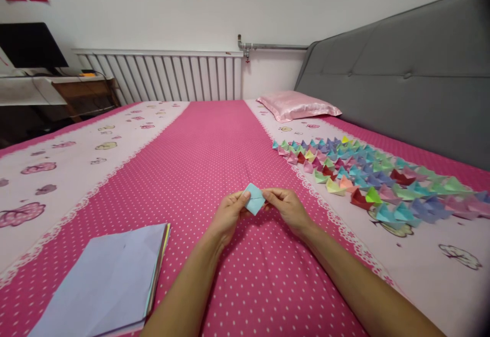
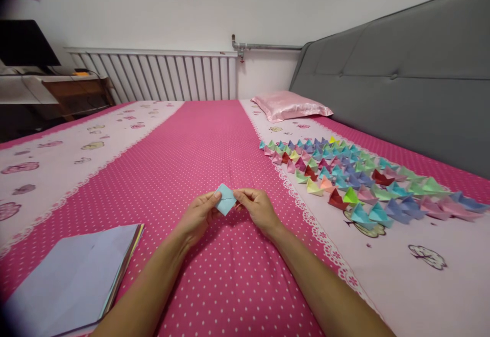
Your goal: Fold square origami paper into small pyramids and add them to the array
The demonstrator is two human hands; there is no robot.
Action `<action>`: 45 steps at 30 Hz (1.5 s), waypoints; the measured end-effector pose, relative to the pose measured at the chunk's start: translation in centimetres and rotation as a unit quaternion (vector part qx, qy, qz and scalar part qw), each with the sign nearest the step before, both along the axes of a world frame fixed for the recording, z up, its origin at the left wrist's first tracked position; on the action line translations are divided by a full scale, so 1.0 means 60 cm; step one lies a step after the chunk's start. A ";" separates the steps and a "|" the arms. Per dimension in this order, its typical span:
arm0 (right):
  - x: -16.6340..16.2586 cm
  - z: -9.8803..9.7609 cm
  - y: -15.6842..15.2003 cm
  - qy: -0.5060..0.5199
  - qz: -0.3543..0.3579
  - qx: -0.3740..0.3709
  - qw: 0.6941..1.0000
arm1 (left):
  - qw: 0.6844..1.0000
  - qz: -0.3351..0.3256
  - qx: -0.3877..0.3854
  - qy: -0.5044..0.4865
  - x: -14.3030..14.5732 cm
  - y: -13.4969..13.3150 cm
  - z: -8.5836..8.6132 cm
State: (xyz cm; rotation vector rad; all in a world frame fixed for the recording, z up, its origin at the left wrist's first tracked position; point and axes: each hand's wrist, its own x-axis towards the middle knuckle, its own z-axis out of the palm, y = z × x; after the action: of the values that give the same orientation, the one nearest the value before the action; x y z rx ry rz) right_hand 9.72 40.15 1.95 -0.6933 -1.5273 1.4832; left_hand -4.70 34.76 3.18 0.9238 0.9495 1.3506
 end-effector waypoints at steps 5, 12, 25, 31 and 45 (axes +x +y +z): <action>0.000 -0.001 -0.003 0.025 -0.023 -0.027 0.999 | 0.994 0.030 0.007 0.106 -0.002 0.002 -0.004; 0.002 -0.008 0.000 -0.013 -0.024 -0.009 1.000 | 0.955 0.069 0.004 0.290 -0.002 0.003 -0.016; 0.002 -0.011 0.002 -0.047 0.009 -0.005 0.999 | 0.939 0.078 0.055 0.331 -0.010 0.001 -0.011; 0.002 -0.015 0.004 -0.035 0.027 0.010 0.999 | 0.946 0.053 0.065 0.314 -0.007 -0.001 -0.005; -0.010 -0.007 -0.010 0.042 0.022 -0.055 0.997 | 0.988 0.081 0.032 0.126 0.011 -0.001 -0.002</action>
State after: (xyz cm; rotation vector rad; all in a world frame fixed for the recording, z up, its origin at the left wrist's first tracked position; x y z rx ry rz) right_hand 9.10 39.54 1.56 -0.6555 -1.4130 1.6199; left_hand -4.03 34.70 3.06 1.1053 1.2014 1.4296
